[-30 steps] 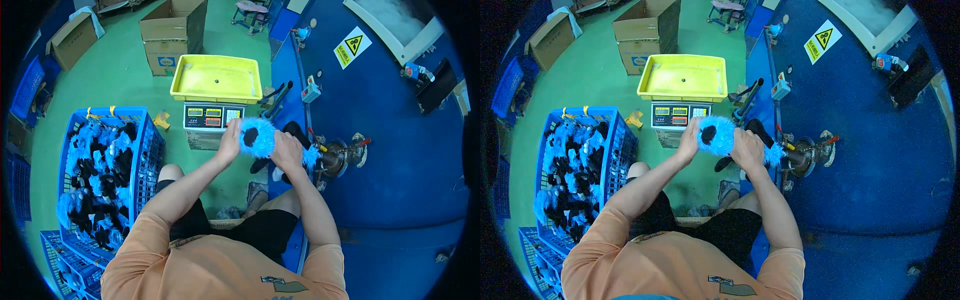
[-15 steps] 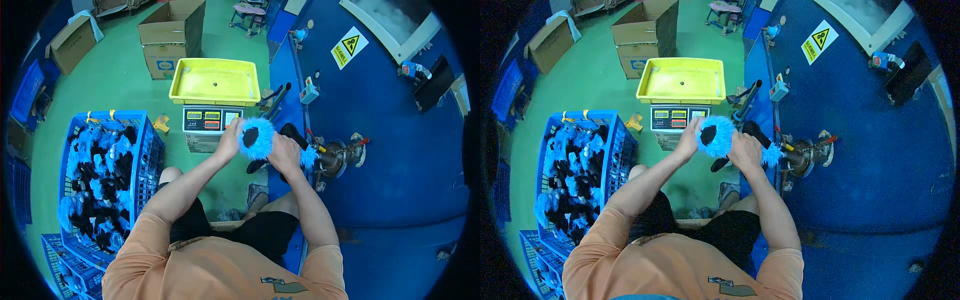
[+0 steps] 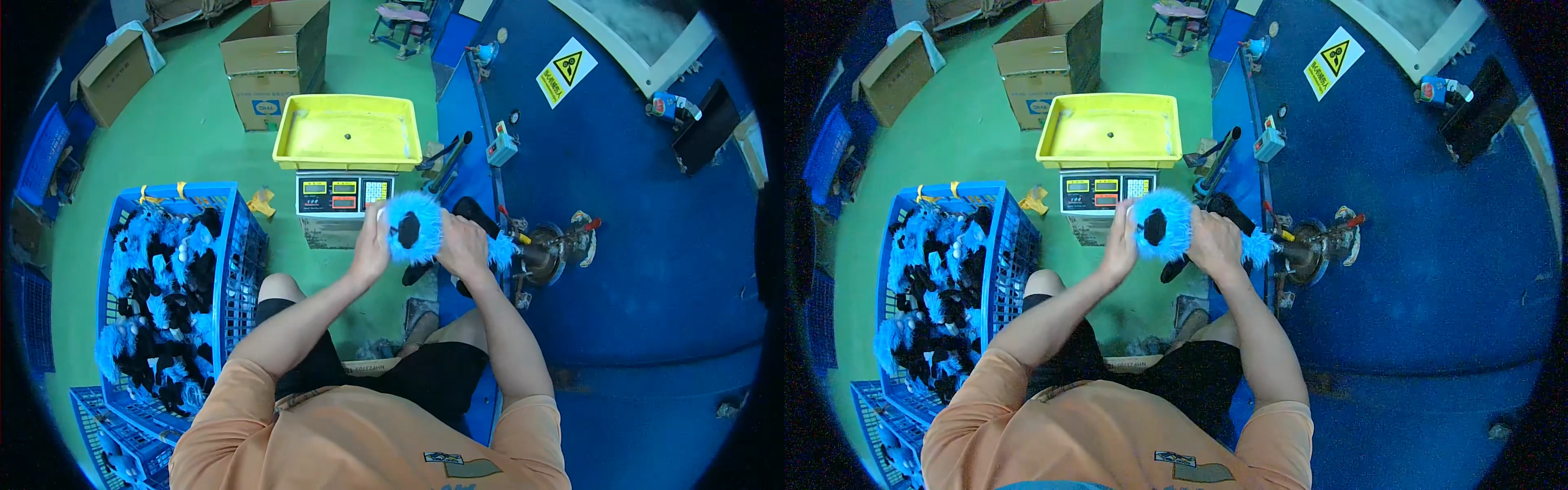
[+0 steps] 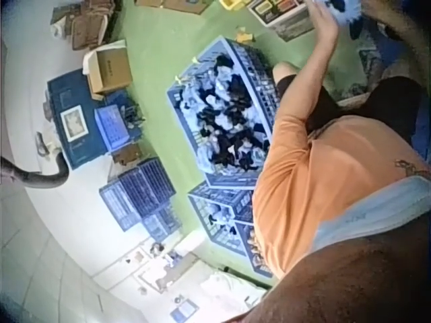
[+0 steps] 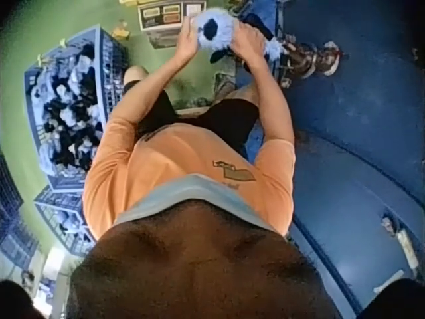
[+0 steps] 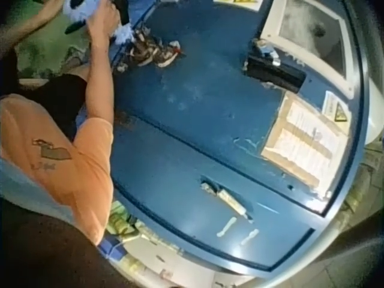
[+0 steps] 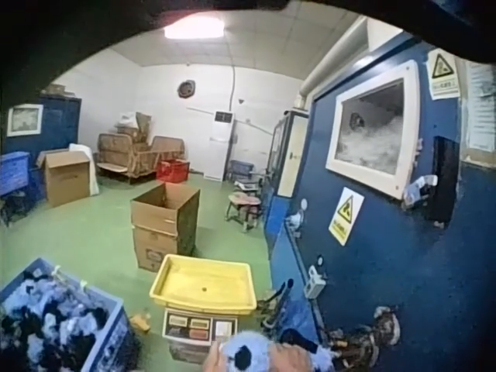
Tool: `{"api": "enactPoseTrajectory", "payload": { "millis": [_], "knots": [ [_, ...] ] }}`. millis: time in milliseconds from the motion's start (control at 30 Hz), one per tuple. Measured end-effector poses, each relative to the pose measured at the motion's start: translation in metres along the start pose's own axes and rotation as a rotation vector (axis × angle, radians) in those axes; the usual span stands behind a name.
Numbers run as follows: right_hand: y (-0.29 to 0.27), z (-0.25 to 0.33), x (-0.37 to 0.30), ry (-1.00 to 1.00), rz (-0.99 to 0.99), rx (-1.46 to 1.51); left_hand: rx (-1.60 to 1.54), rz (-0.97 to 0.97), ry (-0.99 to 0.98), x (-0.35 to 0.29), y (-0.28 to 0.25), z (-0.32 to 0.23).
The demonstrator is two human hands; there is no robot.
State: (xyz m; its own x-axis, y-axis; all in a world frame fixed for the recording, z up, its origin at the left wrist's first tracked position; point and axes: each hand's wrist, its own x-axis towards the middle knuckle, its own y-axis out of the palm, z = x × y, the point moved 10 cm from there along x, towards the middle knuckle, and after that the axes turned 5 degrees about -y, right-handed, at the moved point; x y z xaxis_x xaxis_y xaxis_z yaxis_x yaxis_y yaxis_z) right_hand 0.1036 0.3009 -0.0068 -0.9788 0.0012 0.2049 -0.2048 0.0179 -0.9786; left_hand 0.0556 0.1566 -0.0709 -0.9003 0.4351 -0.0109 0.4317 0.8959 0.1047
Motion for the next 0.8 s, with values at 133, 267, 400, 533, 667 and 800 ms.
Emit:
{"api": "enactPoseTrajectory", "payload": {
  "millis": [133, 267, 400, 533, 667, 800],
  "knots": [
    [-0.005, -0.003, 0.000, 0.013, -0.029, 0.048, 0.175, 0.005, 0.127, 0.004, 0.002, -0.026],
    [-0.001, -0.003, -0.007, -0.003, -0.035, 0.086, 0.227, -0.009, 0.240, -0.019, 0.010, -0.034],
    [0.012, -0.021, -0.012, 0.102, 0.086, 0.127, 0.362, 0.109, 0.216, 0.001, 0.023, -0.073],
    [0.003, 0.003, 0.006, -0.108, -0.071, 0.060, 0.244, 0.023, 0.213, -0.049, 0.010, -0.006],
    [0.006, 0.007, 0.004, -0.033, 0.003, 0.043, 0.122, -0.162, 0.355, -0.012, -0.015, -0.008],
    [0.006, 0.000, 0.008, 0.036, 0.030, 0.050, 0.218, -0.031, 0.226, 0.010, -0.024, -0.041]
  ]
}}
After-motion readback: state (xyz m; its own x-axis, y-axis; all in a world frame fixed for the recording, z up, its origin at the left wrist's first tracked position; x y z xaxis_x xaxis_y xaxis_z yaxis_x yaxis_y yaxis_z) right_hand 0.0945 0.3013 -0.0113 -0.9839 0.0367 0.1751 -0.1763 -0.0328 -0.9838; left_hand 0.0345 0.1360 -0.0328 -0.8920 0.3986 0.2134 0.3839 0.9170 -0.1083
